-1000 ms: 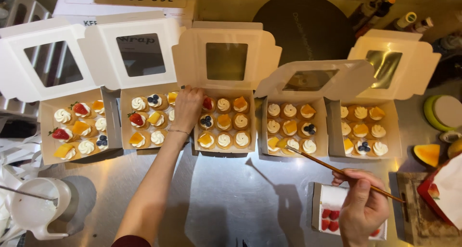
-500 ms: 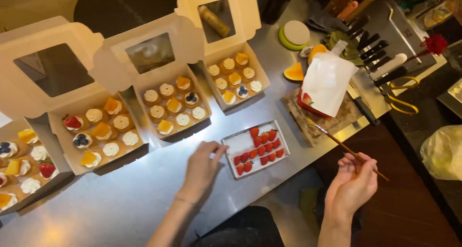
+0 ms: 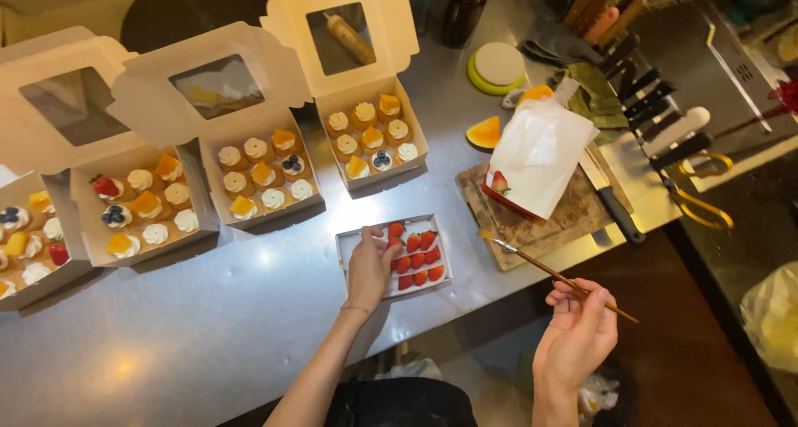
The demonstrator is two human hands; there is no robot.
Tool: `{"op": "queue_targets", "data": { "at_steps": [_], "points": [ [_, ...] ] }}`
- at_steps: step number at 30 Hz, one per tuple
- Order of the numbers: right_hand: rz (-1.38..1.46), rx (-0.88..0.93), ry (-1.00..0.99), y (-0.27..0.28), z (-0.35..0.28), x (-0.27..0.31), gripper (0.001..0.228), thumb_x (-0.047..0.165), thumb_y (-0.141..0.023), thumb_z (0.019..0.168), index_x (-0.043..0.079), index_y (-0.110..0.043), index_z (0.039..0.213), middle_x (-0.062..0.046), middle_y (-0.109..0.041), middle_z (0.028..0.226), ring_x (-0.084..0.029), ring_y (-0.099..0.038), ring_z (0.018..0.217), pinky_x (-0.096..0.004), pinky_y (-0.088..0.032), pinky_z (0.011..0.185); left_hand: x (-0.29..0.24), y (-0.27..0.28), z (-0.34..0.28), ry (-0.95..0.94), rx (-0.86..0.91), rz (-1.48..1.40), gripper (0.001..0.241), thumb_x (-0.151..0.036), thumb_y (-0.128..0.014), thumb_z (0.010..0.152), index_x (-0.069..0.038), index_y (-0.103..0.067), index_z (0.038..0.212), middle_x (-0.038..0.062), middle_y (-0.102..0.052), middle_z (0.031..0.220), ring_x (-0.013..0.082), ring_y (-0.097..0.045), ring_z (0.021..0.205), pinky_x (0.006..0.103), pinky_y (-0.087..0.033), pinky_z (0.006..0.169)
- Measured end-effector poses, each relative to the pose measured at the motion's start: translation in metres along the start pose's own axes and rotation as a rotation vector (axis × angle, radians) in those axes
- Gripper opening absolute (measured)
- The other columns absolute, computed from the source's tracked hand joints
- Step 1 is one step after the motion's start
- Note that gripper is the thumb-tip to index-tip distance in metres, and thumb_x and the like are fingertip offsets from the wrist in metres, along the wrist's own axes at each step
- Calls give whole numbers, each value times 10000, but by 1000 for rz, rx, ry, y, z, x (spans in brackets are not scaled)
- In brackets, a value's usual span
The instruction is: The recorder is glazing strawberry halves with a brush and placing them on top of cream-filled tartlets in boxes.
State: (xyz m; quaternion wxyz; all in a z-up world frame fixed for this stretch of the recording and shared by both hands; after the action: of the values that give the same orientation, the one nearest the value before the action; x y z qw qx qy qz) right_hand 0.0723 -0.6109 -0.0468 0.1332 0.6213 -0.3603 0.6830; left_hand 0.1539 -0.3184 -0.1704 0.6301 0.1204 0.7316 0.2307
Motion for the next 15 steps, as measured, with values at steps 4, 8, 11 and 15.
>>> {"op": "queue_targets", "data": {
  "at_steps": [4,8,11,15],
  "points": [
    [43,82,-54,-43,5,-6,276,285,-474,1152,30,-576,1122,-89,-620,973,-138,-565,876,-256,-477,803,-39,40,-24,188,64,-388,429,-147,-710,912,-53,-641,1325,69,-681,907,132,-707,764,229,-570,662],
    [180,163,-202,-94,-18,-21,257,277,-512,1112,34,-591,1095,-87,-607,966,-145,-559,897,-270,-463,812,-100,96,-72,138,42,-589,359,-94,-712,902,-27,-676,1254,92,-729,1098,134,-708,878,234,-570,736],
    [313,294,-327,-140,-57,-34,270,270,-511,1107,17,-602,1086,-91,-594,964,-151,-535,887,-281,-451,798,-122,130,-98,68,18,-600,414,-110,-697,894,-48,-637,1299,95,-688,1227,180,-709,1022,294,-621,886],
    [344,421,-513,-195,-125,-36,304,264,-446,1132,-2,-584,1084,-116,-574,998,-161,-504,879,-306,-438,766,-96,153,-124,203,-120,-942,434,-30,-809,803,40,-632,1192,180,-705,1226,210,-688,949,313,-644,833]
  ]
}}
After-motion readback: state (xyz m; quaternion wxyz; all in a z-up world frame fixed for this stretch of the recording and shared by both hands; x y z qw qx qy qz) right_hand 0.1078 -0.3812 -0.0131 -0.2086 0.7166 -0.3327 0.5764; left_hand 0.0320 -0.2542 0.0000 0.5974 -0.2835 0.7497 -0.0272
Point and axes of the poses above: each hand's wrist, its own z-axis towards the middle knuckle, its own y-axis out of the back of the hand, x = y × z, the point moved 5 cm from there along z, towards the middle knuckle
